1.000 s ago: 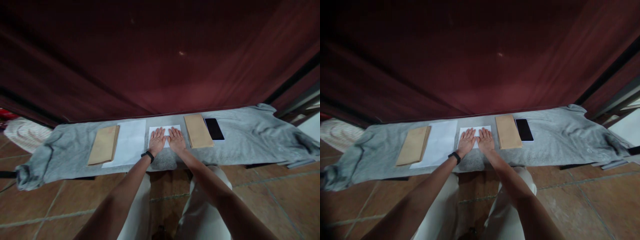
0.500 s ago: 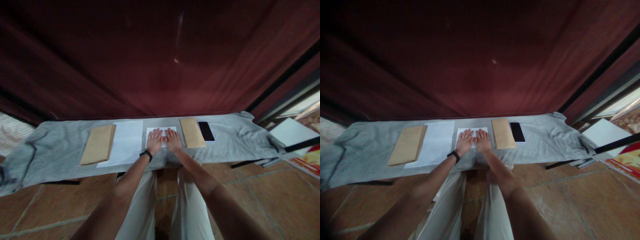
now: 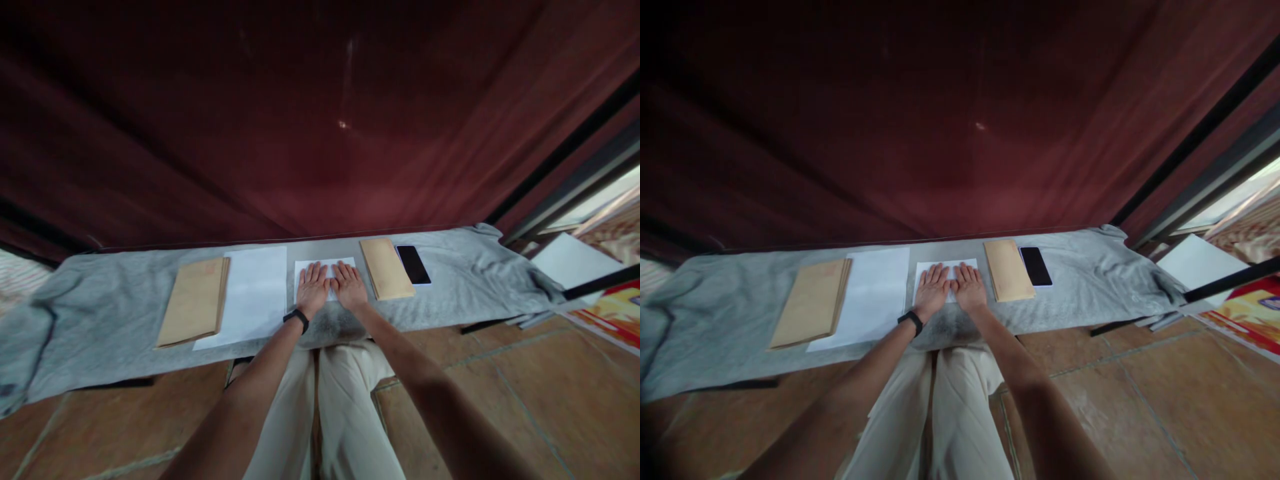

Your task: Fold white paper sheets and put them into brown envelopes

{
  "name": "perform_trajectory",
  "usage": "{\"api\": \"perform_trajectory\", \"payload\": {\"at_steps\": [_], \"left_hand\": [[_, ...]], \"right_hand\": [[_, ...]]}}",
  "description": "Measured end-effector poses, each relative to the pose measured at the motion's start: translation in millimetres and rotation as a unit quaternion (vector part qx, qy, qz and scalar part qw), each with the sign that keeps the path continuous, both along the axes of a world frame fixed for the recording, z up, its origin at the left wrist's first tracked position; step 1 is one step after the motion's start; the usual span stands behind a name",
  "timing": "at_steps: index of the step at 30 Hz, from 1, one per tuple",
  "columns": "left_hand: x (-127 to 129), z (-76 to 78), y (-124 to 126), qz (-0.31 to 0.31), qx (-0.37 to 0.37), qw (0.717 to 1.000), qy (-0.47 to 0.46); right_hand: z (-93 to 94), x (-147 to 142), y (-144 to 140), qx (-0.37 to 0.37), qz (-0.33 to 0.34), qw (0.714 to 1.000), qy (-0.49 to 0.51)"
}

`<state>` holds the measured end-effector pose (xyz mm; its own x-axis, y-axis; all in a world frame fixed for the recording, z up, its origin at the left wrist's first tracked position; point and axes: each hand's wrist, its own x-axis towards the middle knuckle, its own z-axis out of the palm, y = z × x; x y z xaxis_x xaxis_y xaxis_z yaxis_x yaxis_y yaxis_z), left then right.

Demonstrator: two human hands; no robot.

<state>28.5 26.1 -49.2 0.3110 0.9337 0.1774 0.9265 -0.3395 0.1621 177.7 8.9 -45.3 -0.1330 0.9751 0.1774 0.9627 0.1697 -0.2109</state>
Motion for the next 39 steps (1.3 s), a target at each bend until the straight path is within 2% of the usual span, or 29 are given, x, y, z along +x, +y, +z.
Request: {"api": "perform_trajectory", "payload": {"at_steps": [9, 14, 20, 31, 39], "left_hand": [[-1.2, -0.3, 0.2, -0.003, -0.005, 1.0, 0.0], [-2.9, 2.0, -4.7, -0.024, -0.018, 1.0, 0.009], [-7.8, 5.6, -18.6, -0.077, -0.011, 0.997, 0.028], [-20.3, 1.4, -50.1, -0.09, 0.004, 0.996, 0.017], [-25.9, 2.7, -59.2, -0.181, 0.014, 0.983, -0.015]], "right_hand": [[1.0, 0.8, -0.4, 0.0, 0.004, 1.0, 0.002], [-4.7, 0.6, 1.3, 0.014, 0.004, 1.0, 0.007], [-13.7, 0.8, 2.4, 0.04, 0.006, 0.999, 0.024], [-14.9, 2.3, 3.1, 0.044, 0.014, 0.998, 0.038], [-9.5, 2.9, 2.7, 0.039, 0.014, 0.998, 0.056]]}}
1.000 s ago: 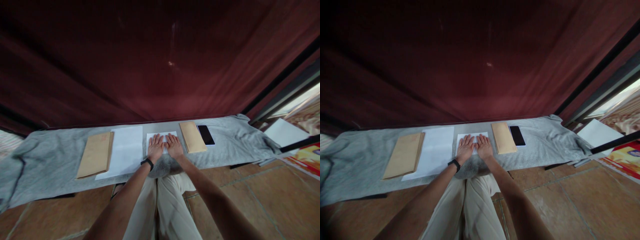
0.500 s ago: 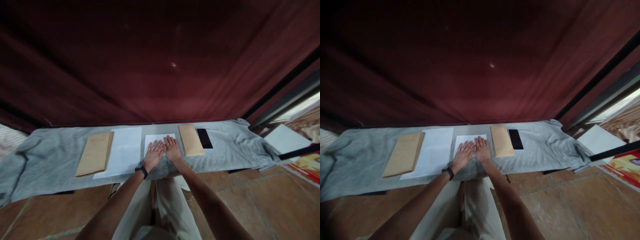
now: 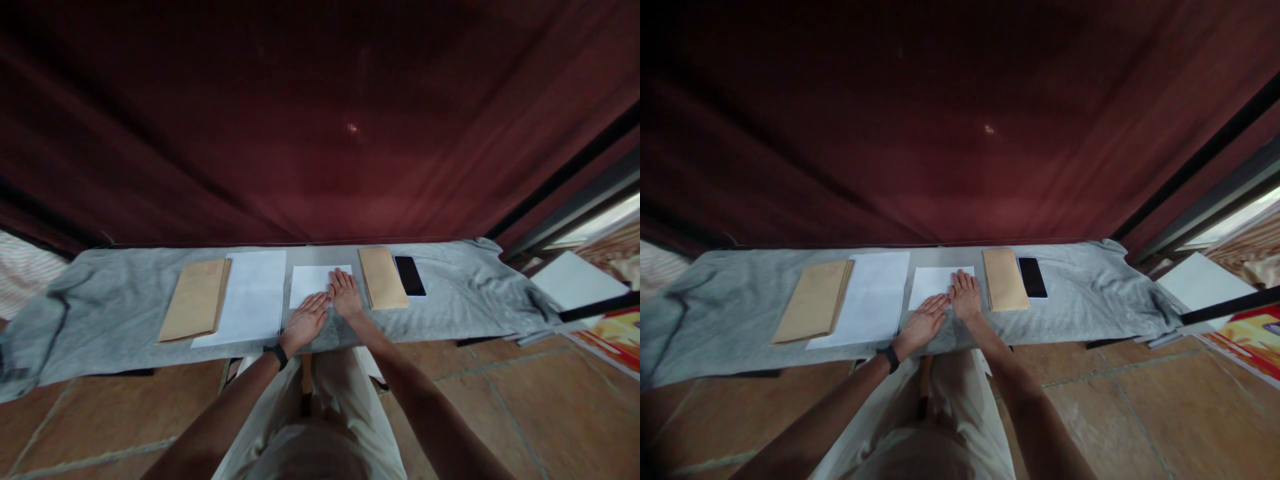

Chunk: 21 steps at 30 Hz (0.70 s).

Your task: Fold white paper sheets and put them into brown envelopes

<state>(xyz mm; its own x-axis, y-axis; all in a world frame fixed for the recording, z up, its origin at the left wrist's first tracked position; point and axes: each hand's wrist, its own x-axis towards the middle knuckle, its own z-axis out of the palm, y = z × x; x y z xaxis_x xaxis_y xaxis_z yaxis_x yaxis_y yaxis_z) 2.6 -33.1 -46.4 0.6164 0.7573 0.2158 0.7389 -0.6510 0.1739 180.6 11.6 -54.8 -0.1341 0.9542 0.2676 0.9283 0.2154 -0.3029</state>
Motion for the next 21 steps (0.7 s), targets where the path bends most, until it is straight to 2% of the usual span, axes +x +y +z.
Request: {"api": "perform_trajectory", "payload": {"at_steps": [7, 13, 21], "left_hand": [[2.0, -1.4, -4.1, -0.01, -0.002, 1.0, -0.03], [-0.5, -5.2, -11.4, -0.014, 0.014, 0.999, -0.051], [0.8, -12.4, -20.5, -0.021, 0.043, 0.999, -0.027]], "right_hand": [[-0.5, -16.3, -7.2, -0.031, 0.122, 0.992, 0.008], [-0.7, -13.9, 1.3, -0.026, 0.086, 0.996, -0.009], [2.5, -15.1, 22.9, -0.036, 0.067, 0.997, -0.022]]}}
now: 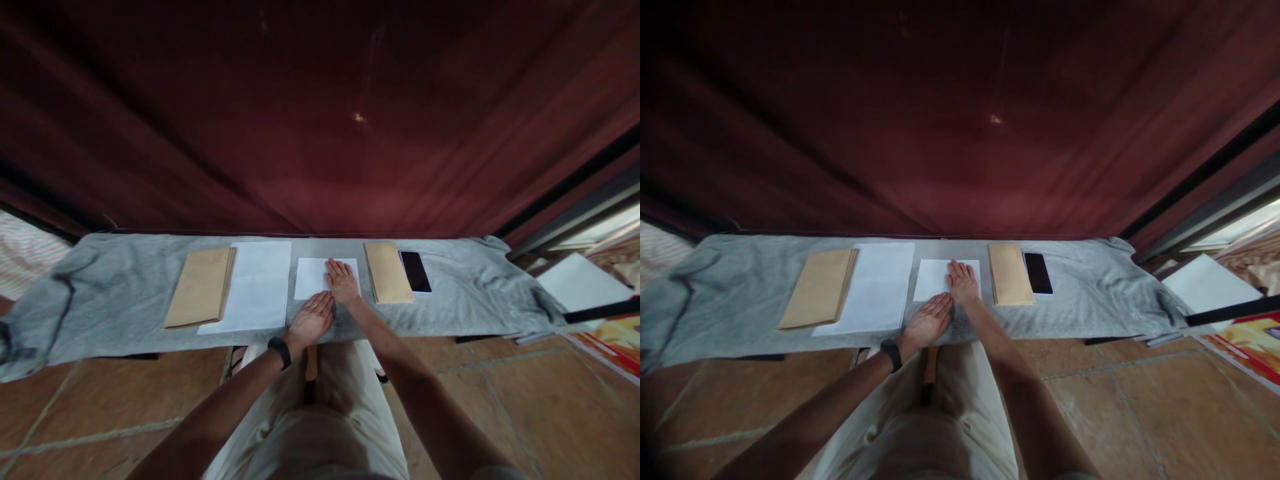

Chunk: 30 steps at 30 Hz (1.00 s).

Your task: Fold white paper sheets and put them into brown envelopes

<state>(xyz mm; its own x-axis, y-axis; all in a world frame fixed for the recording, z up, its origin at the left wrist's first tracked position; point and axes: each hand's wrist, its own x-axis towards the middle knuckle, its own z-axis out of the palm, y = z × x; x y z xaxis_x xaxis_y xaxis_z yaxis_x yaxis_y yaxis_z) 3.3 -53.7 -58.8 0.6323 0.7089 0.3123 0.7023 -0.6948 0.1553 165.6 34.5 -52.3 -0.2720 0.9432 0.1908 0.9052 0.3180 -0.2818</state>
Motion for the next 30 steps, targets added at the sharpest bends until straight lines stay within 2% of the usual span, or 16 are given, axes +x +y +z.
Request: {"api": "perform_trajectory", "payload": {"at_steps": [5, 19, 24, 28, 30], "left_hand": [[0.5, 2.9, -1.0, 0.002, -0.014, 1.0, 0.013], [-2.1, 12.1, -4.8, 0.014, -0.018, 1.0, 0.008], [-2.1, 18.0, -1.7, 0.047, -0.041, 0.998, -0.021], [3.1, 20.7, 11.8, 0.092, -0.047, 0.995, -0.013], [6.4, 21.3, 21.2, 0.085, -0.052, 0.995, 0.003]], "right_hand": [[0.0, -4.6, -4.3, 0.001, -0.012, 1.0, 0.015], [2.3, 25.5, -82.2, 0.013, 0.051, 0.998, 0.026], [8.0, 26.0, -91.8, 0.015, 0.052, 0.998, 0.033], [10.6, 24.6, -92.9, 0.015, 0.044, 0.998, 0.034], [10.5, 24.8, -93.0, 0.016, 0.046, 0.998, 0.037]]}}
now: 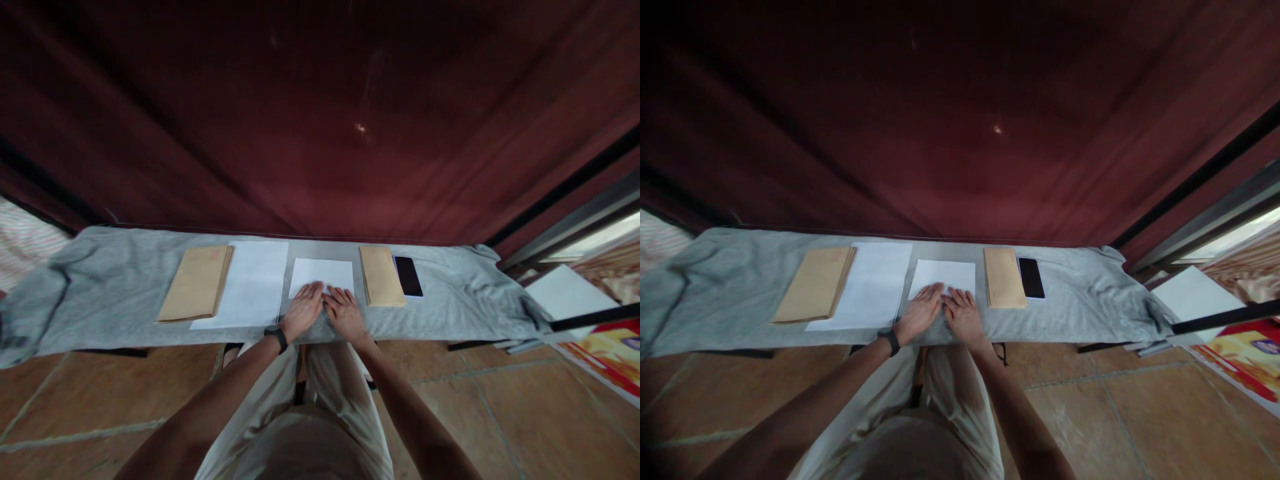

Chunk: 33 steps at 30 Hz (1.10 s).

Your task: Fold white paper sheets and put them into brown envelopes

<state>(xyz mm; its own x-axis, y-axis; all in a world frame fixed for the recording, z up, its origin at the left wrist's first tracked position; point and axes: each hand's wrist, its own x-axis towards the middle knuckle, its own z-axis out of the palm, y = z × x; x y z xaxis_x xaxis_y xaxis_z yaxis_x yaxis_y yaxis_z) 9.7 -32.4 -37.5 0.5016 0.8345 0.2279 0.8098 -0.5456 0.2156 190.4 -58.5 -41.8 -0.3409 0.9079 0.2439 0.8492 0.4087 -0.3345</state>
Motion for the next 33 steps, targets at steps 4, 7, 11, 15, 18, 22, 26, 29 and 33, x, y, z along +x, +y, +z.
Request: {"api": "perform_trajectory", "payload": {"at_steps": [4, 7, 11, 15, 18, 22, 26, 29, 33], "left_hand": [[5.6, -0.6, 19.1, -0.019, -0.007, 1.0, 0.016], [9.1, -2.0, 32.3, -0.011, -0.005, 1.0, 0.019], [14.6, -4.3, 47.5, 0.011, -0.01, 1.0, 0.025], [19.6, -8.7, 59.5, 0.031, -0.013, 0.999, 0.021], [22.2, -12.1, 67.1, 0.038, -0.01, 0.999, 0.021], [24.1, -13.1, 74.3, 0.041, -0.011, 0.999, 0.021], [24.7, -9.9, 76.3, 0.04, -0.025, 0.999, 0.021], [24.3, -7.5, 75.6, 0.039, -0.032, 0.998, 0.025], [23.7, -7.2, 74.7, 0.033, -0.026, 0.999, 0.02]], "right_hand": [[-1.5, 2.2, -0.6, -0.003, 0.01, 1.0, 0.01], [-2.0, 3.8, -0.7, -0.008, 0.021, 1.0, 0.017], [-0.5, 4.5, -0.3, -0.008, 0.029, 0.999, 0.026], [1.0, 4.1, -0.2, -0.011, 0.033, 0.999, 0.034], [0.7, 3.9, -0.1, -0.012, 0.031, 0.999, 0.039], [-0.5, 3.9, 0.2, -0.012, 0.029, 0.999, 0.038], [0.1, 4.1, 0.0, -0.015, 0.028, 0.999, 0.036], [1.5, 4.3, -0.4, -0.013, 0.027, 0.999, 0.035], [2.0, 4.5, -0.6, -0.01, 0.026, 0.999, 0.035]]}}
